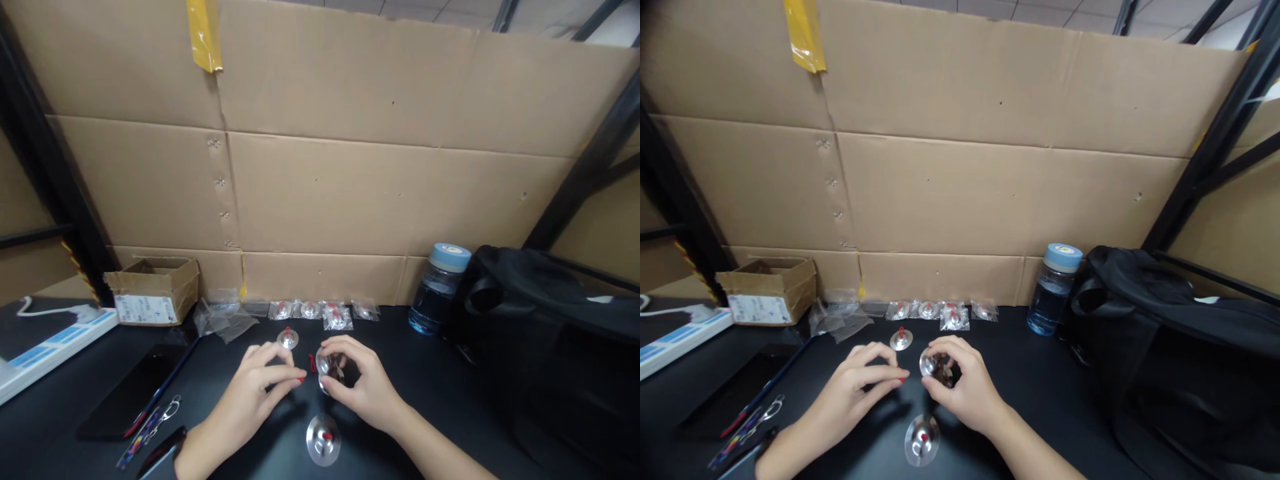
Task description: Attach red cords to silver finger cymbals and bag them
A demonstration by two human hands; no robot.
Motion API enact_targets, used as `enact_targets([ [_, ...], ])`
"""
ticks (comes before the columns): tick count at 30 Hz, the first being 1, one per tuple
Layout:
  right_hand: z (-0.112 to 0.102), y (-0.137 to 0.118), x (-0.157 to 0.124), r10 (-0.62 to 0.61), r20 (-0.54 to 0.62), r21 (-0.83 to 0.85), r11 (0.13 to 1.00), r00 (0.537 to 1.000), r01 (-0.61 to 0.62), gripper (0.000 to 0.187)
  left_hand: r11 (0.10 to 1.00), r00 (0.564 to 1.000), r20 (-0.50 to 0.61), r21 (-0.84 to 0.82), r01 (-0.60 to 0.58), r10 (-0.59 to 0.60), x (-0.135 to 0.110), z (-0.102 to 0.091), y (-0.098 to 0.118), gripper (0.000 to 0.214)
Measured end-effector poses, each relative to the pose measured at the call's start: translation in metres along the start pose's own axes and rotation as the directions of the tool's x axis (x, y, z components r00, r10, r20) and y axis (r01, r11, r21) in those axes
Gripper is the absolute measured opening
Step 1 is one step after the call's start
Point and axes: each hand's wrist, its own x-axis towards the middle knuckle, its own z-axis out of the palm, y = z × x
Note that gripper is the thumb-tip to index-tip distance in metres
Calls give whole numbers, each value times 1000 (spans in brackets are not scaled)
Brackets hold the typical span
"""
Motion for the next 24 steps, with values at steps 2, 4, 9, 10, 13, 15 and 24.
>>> enact_targets([
  [2, 2, -3, -2, -23, -28, 10, 1000, 999, 23, 34, 999, 999, 0, -30, 37, -37, 1, -1, 3, 19],
  [4, 3, -7, -3, -52, -42, 18, 998, 998, 53, 35, 991, 996, 35, -96, 89, -86, 2, 1, 8, 18],
  [9, 6, -18, -5, -113, -30, 45, 992, 993, 114, 36, 864, 965, 11, -442, 241, -263, 5, 13, 21, 14],
  [10, 7, -19, -5, -124, -21, 57, 991, 992, 125, 36, 818, 956, 4, -515, 255, -295, 6, 15, 23, 18],
  [13, 12, -22, -6, -139, 1, 81, 987, 990, 139, 36, 722, 923, 42, -610, 327, -383, 6, 17, 26, 12],
  [15, 14, -22, -6, -128, 2, 74, 989, 992, 127, 39, 709, 908, 74, -601, 370, -412, 6, 16, 25, 6],
  [24, 18, -24, -9, -60, -13, 69, 996, 998, 61, 37, 798, 939, -19, -533, 281, -343, 6, 15, 24, 12],
])
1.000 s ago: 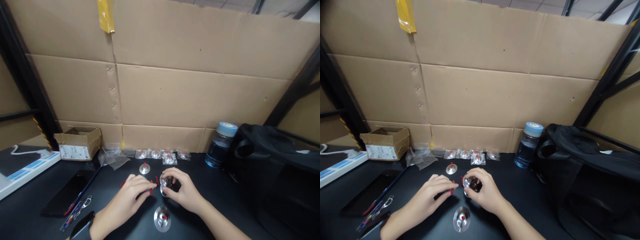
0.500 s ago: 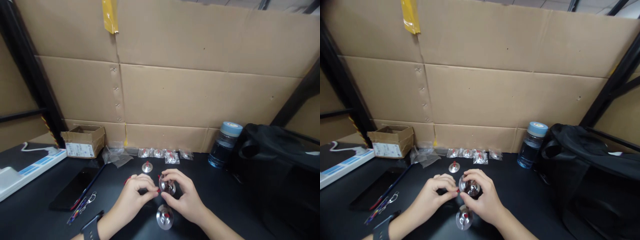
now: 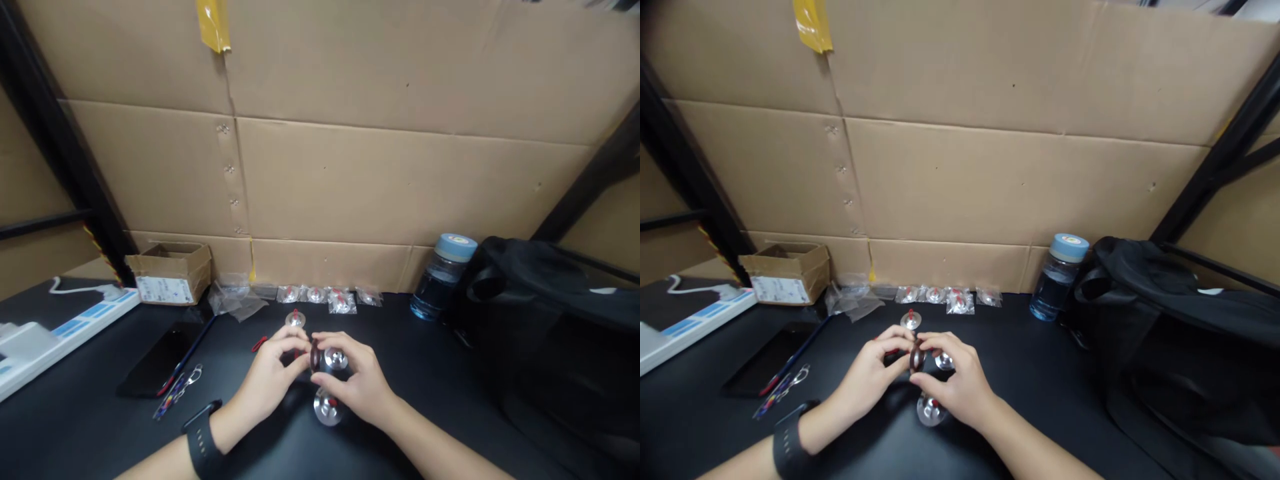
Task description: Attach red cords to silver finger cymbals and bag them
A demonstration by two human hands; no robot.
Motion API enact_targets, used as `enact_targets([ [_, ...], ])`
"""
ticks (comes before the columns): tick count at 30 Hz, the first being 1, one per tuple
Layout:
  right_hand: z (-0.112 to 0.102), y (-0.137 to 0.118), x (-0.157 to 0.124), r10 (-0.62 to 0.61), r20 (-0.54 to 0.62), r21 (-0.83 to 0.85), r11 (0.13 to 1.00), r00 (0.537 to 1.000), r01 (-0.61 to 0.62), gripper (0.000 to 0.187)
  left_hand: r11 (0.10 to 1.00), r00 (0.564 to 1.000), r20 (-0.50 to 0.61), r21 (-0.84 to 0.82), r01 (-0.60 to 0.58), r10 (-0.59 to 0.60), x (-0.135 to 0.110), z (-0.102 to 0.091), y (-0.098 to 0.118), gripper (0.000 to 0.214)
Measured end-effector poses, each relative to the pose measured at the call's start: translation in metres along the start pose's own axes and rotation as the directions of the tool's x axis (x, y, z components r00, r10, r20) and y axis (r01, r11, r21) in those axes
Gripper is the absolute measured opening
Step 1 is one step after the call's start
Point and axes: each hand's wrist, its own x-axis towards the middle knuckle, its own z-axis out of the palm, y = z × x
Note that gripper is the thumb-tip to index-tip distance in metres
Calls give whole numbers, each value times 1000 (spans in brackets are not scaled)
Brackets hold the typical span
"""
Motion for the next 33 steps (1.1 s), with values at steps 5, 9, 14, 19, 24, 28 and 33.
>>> enact_targets([
  [5, 4, 4, -1, 25, -7, 28, 999, 1000, -24, 31, 994, 999, -19, 103, -38, 41, 0, 2, 4, 11],
  [9, 7, 7, -1, 112, -24, 56, 992, 993, -110, 26, 988, 998, -46, 150, -45, 52, -2, 2, 4, 11],
  [14, 4, 10, 0, 122, -16, 7, 993, 992, -122, 11, 963, 996, -69, 266, -35, 55, -4, 3, 1, 13],
  [19, 1, 9, 1, 82, 0, -100, 992, 997, -82, 13, 926, 996, -61, 376, -35, 62, -6, 2, 7, 15],
  [24, 4, 5, 0, 57, 17, -127, 990, 998, -54, 13, 852, 993, -36, 519, -77, 112, -8, -1, 17, 13],
  [28, 3, 4, 0, 63, 45, -145, 988, 997, -56, 12, 795, 983, 33, 584, -164, 179, -10, -4, 16, 13],
  [33, 1, 2, 1, 66, 41, -126, 990, 997, -61, 12, 774, 978, 66, 602, -197, 197, -11, -5, 20, 14],
])
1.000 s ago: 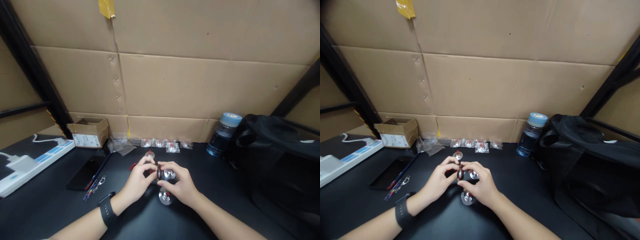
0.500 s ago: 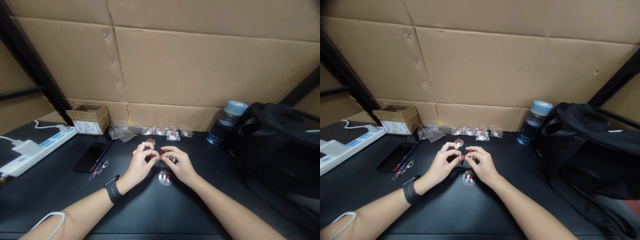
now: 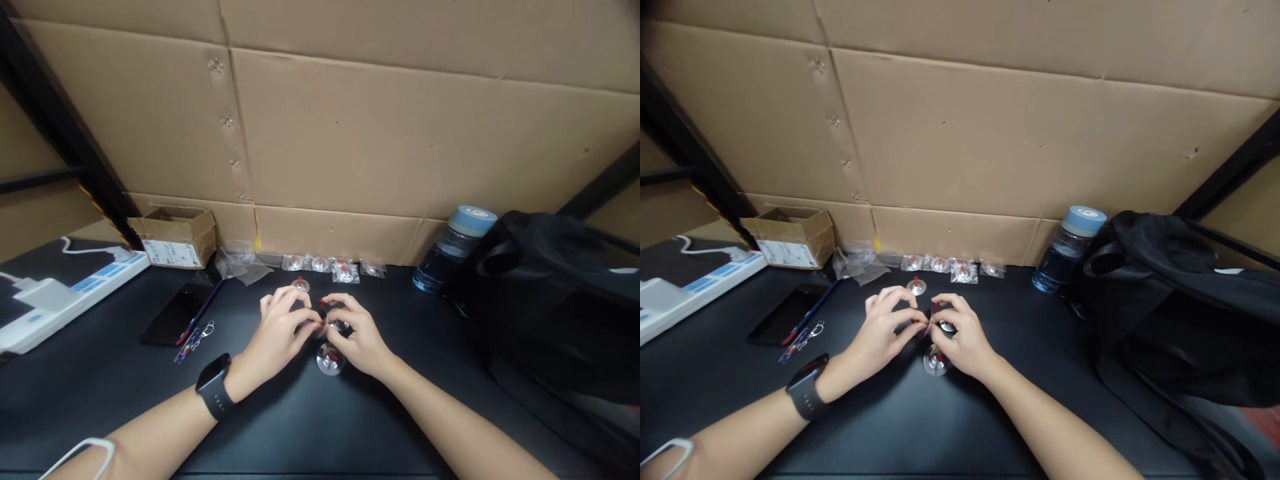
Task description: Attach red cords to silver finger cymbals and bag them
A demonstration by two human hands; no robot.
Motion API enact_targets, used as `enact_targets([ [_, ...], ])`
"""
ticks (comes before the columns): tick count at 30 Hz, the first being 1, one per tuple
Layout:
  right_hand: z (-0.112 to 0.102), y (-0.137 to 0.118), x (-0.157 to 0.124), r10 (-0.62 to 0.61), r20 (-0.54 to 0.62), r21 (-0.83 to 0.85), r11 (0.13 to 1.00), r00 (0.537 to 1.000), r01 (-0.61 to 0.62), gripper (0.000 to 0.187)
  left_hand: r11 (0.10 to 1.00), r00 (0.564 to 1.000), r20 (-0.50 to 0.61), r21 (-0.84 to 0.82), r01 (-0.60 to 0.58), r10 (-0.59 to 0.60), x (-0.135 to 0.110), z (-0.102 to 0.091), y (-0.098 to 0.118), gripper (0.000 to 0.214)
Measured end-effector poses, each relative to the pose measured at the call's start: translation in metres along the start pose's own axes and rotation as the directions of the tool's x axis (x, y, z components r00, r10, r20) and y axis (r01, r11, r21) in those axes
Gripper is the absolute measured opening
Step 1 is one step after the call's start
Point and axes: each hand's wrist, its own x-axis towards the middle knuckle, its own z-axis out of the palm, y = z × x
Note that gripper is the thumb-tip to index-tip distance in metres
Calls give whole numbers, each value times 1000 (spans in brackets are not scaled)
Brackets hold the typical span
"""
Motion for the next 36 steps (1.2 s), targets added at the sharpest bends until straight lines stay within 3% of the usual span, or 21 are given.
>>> enact_targets([
  [8, -4, 1, 1, -54, 27, -67, 996, 998, 56, 12, 958, 975, 212, -259, 122, -67, 4, -2, 1, 32],
  [12, -8, 7, 3, -47, 4, -99, 994, 999, 47, 16, 974, 969, 248, -212, 77, -23, 5, 1, -3, 16],
  [16, -10, 13, 4, -50, 61, -139, 989, 997, 58, 16, 986, 972, 235, -166, 32, 8, 4, 6, -9, 20],
  [21, -9, 17, 3, -24, 134, -222, 974, 991, 54, 12, 985, 954, 299, -170, 24, 29, 2, 12, -20, 22],
  [30, -14, 20, 1, 44, 210, -299, 954, 977, 21, 6, 995, 965, 242, -57, -87, 98, 6, 6, -21, 24],
  [36, -16, 10, -7, 40, 143, -277, 961, 989, 1, 17, 991, 987, 135, 80, -104, 92, -5, -12, -10, 25],
])
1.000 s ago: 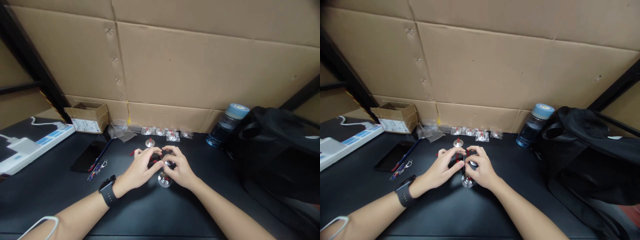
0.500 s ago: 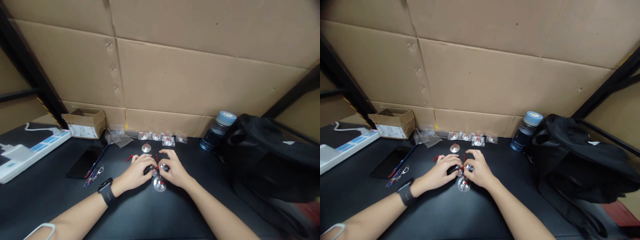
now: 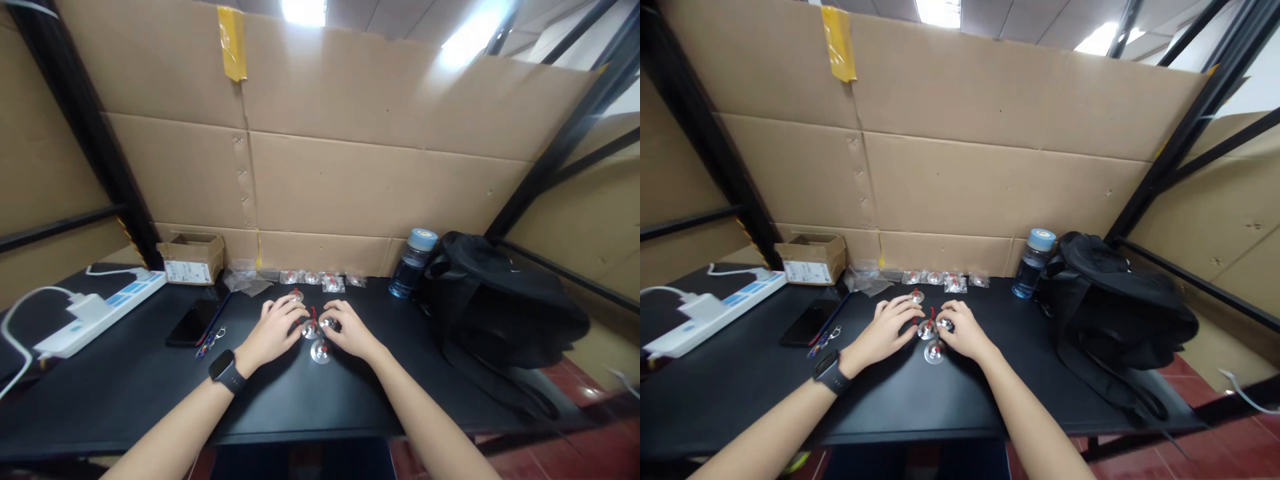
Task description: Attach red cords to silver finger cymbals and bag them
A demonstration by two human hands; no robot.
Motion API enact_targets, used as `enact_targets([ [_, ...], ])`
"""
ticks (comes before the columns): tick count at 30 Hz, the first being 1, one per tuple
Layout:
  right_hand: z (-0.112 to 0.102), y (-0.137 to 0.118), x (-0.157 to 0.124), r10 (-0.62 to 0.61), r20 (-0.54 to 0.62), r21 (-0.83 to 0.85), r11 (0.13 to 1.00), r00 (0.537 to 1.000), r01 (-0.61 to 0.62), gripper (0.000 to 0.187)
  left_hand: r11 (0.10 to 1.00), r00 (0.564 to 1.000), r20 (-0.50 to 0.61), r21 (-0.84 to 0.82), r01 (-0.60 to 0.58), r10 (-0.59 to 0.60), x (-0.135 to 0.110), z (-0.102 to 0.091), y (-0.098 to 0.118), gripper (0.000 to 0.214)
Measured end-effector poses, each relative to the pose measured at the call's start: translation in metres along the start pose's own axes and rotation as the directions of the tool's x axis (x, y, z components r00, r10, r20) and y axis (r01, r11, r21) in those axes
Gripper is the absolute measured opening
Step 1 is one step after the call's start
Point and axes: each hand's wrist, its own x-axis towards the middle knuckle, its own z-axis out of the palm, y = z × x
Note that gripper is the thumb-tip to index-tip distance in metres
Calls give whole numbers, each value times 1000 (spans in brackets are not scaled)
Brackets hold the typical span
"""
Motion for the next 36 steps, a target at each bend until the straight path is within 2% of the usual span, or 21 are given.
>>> enact_targets([
  [3, 1, -7, -26, 46, -78, -7, 999, 996, -46, 23, 995, 996, -39, 61, 78, -75, -33, -11, 6, 31],
  [7, -2, -12, -84, 214, -149, -30, 975, 965, -221, 28, 964, 971, -74, 129, 234, -226, -104, -19, 6, 41],
  [10, -9, -14, -127, 311, -228, -69, 940, 923, -334, 30, 921, 939, -104, 190, 341, -326, -154, -17, -1, 47],
  [13, -14, -19, -156, 371, -252, -195, 885, 894, -422, 35, 881, 923, -139, 277, 385, -360, -181, -13, -4, 49],
  [16, -13, -25, -168, 386, -242, -340, 825, 890, -450, 38, 858, 922, -161, 336, 388, -353, -185, -9, -3, 50],
  [20, -9, -26, -172, 349, -237, -434, 797, 907, -420, 40, 843, 920, -142, 369, 391, -364, -177, -10, 0, 51],
  [25, -5, -19, -176, 303, -227, -503, 778, 926, -378, 43, 838, 922, -105, 389, 382, -372, -177, -10, -1, 52],
  [36, 1, -23, -185, 268, -283, -563, 731, 921, -385, 44, 809, 900, -110, 402, 428, -421, -181, -5, -7, 52],
])
